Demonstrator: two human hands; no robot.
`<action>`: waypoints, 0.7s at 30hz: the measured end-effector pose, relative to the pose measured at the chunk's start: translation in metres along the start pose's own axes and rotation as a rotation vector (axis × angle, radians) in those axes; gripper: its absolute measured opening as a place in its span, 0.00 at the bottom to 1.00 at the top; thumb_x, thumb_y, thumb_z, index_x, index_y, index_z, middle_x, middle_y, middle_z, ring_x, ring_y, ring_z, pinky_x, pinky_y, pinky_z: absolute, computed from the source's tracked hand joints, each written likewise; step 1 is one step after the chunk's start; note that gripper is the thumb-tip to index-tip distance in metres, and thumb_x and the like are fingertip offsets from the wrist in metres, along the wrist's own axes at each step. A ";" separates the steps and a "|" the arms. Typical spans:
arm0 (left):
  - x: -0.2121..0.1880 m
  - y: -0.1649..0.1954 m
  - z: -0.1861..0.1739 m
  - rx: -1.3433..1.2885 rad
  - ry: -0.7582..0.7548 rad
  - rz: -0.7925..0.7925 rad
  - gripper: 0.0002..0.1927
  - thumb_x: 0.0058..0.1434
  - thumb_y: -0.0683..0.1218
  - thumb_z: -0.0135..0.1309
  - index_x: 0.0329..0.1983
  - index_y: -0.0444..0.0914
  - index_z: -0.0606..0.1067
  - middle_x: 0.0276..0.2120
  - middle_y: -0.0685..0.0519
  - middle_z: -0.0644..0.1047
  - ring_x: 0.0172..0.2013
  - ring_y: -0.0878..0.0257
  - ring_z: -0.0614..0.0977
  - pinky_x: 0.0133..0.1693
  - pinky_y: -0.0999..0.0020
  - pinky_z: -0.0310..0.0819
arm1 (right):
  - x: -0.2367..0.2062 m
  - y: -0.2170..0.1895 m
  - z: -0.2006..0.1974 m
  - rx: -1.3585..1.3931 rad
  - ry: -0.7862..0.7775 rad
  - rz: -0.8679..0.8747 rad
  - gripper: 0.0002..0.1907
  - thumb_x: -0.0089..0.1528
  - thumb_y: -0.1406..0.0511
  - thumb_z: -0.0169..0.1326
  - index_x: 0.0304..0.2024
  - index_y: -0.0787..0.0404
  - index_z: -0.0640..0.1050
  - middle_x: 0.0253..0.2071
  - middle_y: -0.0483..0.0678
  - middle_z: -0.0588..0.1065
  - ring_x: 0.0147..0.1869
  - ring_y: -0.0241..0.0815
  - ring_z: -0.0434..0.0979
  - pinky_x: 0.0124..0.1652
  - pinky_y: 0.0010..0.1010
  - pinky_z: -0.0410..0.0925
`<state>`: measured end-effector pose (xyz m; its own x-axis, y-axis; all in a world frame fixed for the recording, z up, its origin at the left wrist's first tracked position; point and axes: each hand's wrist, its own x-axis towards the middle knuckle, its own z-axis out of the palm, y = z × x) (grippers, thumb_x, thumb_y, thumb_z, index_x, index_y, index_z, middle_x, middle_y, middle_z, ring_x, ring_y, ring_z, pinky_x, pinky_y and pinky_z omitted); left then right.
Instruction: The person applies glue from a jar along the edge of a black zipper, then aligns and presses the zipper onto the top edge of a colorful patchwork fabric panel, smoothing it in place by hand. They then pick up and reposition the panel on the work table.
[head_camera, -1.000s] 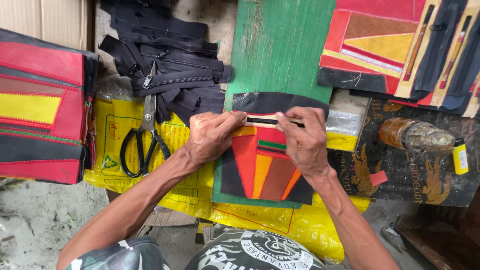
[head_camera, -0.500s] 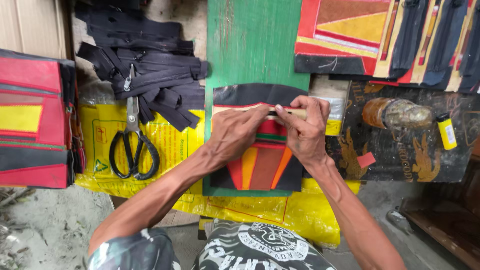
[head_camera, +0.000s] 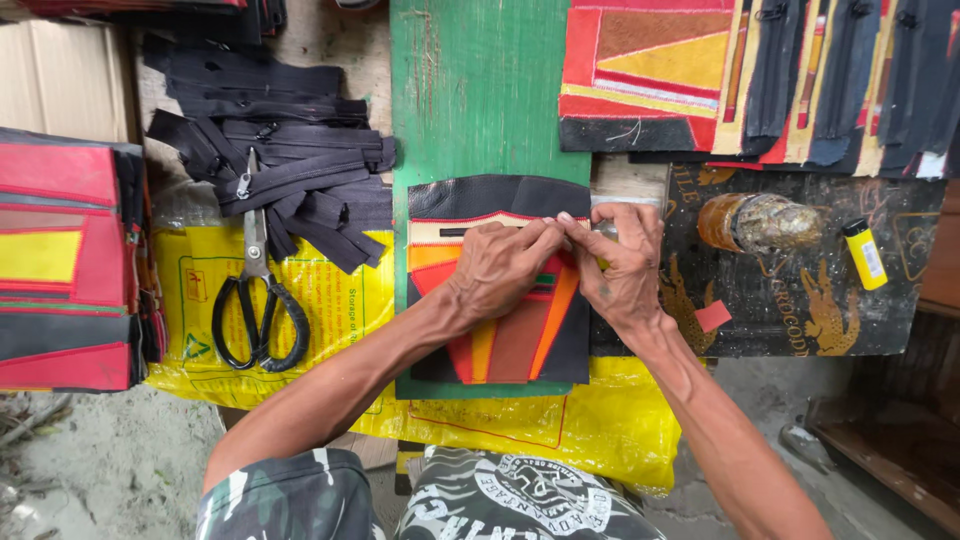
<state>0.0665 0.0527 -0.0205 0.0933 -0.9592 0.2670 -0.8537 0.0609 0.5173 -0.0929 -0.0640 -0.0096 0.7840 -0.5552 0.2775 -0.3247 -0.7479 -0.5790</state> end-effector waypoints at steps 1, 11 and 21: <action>0.003 0.000 0.000 0.019 -0.012 0.022 0.16 0.60 0.42 0.52 0.52 0.37 0.72 0.40 0.49 0.81 0.33 0.52 0.84 0.33 0.57 0.76 | 0.001 0.000 0.000 0.000 -0.003 0.016 0.19 0.59 0.71 0.64 0.51 0.48 0.86 0.43 0.48 0.73 0.50 0.48 0.68 0.51 0.38 0.61; -0.033 -0.037 -0.096 0.024 0.169 -0.400 0.22 0.60 0.44 0.65 0.56 0.37 0.73 0.44 0.45 0.76 0.46 0.48 0.78 0.46 0.57 0.73 | 0.004 -0.003 -0.003 0.355 -0.015 0.377 0.30 0.63 0.70 0.62 0.67 0.67 0.71 0.40 0.47 0.73 0.41 0.33 0.71 0.43 0.25 0.69; -0.036 -0.049 -0.104 -0.325 0.058 -0.496 0.20 0.54 0.40 0.67 0.47 0.34 0.72 0.39 0.46 0.72 0.39 0.57 0.75 0.43 0.63 0.73 | 0.004 0.012 -0.003 0.917 -0.091 0.542 0.10 0.65 0.72 0.59 0.48 0.66 0.73 0.43 0.44 0.76 0.45 0.28 0.75 0.47 0.21 0.71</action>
<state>0.1580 0.1132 0.0288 0.4770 -0.8784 -0.0309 -0.5012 -0.3007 0.8114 -0.0952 -0.0759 -0.0132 0.7034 -0.6736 -0.2268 -0.1498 0.1714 -0.9737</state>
